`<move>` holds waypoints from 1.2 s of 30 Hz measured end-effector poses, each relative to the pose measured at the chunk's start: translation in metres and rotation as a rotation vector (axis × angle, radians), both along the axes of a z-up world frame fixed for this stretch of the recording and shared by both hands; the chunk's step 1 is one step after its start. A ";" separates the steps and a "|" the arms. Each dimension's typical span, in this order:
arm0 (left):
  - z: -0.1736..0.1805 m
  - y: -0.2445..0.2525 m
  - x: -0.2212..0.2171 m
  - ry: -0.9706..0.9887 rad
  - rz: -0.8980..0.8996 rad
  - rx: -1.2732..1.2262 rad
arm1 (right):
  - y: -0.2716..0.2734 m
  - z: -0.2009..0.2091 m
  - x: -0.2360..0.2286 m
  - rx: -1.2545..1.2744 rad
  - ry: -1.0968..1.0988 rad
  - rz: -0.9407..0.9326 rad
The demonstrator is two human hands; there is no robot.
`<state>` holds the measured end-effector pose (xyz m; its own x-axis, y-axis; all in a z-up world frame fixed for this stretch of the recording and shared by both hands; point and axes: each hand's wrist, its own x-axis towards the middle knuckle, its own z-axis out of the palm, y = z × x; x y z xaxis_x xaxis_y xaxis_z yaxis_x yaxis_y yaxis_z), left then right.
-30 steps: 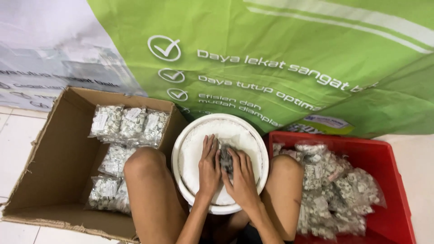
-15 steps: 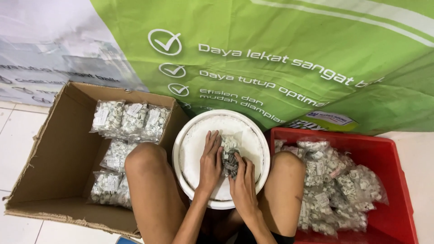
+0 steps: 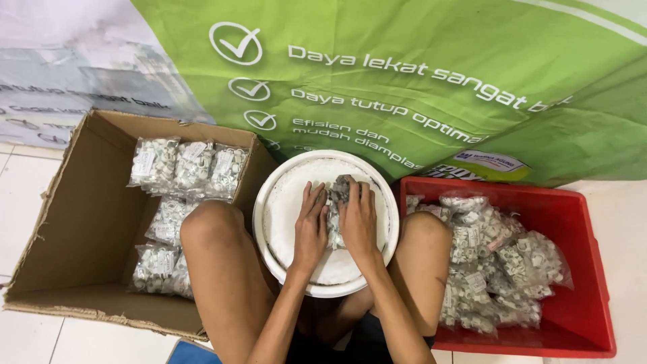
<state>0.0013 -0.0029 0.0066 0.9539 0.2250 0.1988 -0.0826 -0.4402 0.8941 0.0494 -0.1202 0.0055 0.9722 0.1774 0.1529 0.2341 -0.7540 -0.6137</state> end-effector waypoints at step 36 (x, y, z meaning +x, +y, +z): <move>-0.027 -0.002 0.004 -0.101 0.026 -0.042 | -0.070 0.008 -0.116 0.337 0.105 -0.130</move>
